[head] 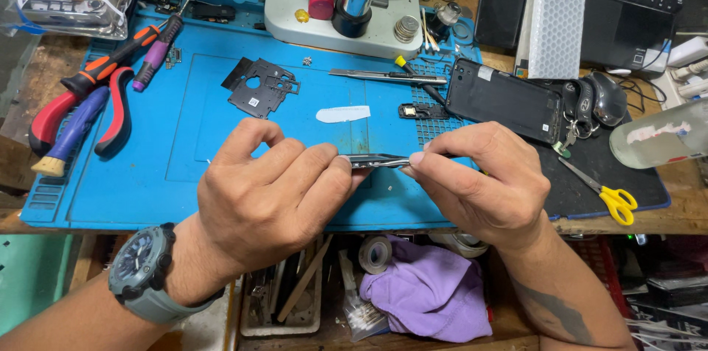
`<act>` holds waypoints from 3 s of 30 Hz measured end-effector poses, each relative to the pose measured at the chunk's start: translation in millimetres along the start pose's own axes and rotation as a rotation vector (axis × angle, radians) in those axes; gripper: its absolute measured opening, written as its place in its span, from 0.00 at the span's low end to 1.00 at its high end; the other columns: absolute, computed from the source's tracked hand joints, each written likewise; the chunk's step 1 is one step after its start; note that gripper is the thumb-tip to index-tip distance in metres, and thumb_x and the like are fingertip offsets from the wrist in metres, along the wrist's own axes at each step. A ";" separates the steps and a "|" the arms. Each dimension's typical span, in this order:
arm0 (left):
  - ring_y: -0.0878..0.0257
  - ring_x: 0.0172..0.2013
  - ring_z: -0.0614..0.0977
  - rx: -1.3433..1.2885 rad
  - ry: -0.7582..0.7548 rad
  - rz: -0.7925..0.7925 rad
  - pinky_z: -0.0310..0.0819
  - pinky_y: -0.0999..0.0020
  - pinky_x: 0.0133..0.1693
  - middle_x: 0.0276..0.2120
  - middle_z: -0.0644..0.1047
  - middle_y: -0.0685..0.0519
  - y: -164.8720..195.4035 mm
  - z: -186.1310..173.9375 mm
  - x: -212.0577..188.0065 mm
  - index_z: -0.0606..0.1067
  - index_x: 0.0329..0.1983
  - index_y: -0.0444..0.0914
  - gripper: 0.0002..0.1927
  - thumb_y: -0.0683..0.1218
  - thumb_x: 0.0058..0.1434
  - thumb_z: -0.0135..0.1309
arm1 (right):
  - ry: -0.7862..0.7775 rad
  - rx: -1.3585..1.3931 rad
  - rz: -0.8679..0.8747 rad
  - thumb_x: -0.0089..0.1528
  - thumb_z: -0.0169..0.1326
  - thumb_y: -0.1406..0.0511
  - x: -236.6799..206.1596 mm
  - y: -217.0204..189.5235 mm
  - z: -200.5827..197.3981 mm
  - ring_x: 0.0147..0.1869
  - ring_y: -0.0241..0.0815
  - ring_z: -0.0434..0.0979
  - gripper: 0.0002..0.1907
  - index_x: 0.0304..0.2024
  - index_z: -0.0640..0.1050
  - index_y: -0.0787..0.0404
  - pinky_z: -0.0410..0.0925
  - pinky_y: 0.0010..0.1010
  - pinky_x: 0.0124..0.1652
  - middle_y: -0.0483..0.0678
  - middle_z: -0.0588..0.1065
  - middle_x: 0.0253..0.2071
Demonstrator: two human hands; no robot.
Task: The person uses tweezers to carefully place and adjust small internal components inside a disassembled smartphone. They then cut a piece of white adhesive tape and apply it to the device's edge before picking up a new screen assembly.
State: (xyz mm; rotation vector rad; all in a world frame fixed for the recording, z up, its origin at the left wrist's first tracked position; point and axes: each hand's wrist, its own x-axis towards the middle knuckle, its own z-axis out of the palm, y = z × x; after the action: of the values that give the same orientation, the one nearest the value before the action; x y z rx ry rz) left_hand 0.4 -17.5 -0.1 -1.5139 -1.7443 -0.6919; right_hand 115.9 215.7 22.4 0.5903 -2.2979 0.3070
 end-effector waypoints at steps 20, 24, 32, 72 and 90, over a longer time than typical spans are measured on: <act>0.62 0.30 0.78 0.010 0.005 0.004 0.68 0.62 0.37 0.37 0.81 0.52 -0.2 0.1 0.3 0.77 0.37 0.36 0.11 0.48 0.66 0.63 | -0.008 0.002 0.012 0.58 0.71 0.73 0.9 -1.5 -1.5 0.37 0.43 0.78 0.15 0.45 0.81 0.58 0.69 0.30 0.33 0.47 0.77 0.37; 0.62 0.30 0.78 0.013 0.004 0.006 0.69 0.62 0.37 0.37 0.81 0.52 -0.1 0.2 0.9 0.77 0.37 0.37 0.11 0.48 0.66 0.63 | -0.009 -0.009 0.003 0.58 0.71 0.72 0.3 -1.2 -2.3 0.37 0.43 0.78 0.15 0.45 0.81 0.58 0.69 0.31 0.35 0.48 0.77 0.37; 0.61 0.31 0.79 -0.006 0.003 -0.009 0.69 0.62 0.38 0.38 0.81 0.50 0.4 1.3 -2.1 0.77 0.37 0.36 0.10 0.48 0.65 0.63 | -0.002 -0.006 -0.006 0.58 0.71 0.73 0.8 -0.6 -0.7 0.37 0.44 0.78 0.15 0.44 0.80 0.59 0.70 0.32 0.36 0.48 0.77 0.37; 0.54 0.31 0.74 0.092 -0.178 -0.291 0.61 0.57 0.43 0.27 0.74 0.52 -11.9 -7.4 13.9 0.76 0.40 0.38 0.17 0.54 0.61 0.65 | -0.152 -0.135 0.270 0.58 0.68 0.65 3.5 4.9 -41.4 0.53 0.49 0.79 0.17 0.49 0.80 0.60 0.69 0.37 0.52 0.50 0.79 0.49; 0.46 0.37 0.76 -0.059 -0.293 -0.395 0.67 0.53 0.38 0.32 0.75 0.45 -26.9 2.9 -0.5 0.79 0.35 0.35 0.18 0.55 0.57 0.64 | -0.351 0.000 0.460 0.49 0.69 0.62 -115.5 -47.0 -101.0 0.47 0.47 0.81 0.23 0.46 0.80 0.57 0.71 0.35 0.47 0.47 0.80 0.45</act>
State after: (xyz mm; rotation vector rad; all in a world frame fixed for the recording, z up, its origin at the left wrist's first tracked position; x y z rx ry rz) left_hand -26.5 -20.1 -0.7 -1.3733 -2.3010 -0.7473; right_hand 272.2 250.8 13.6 0.1086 -2.7637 0.4483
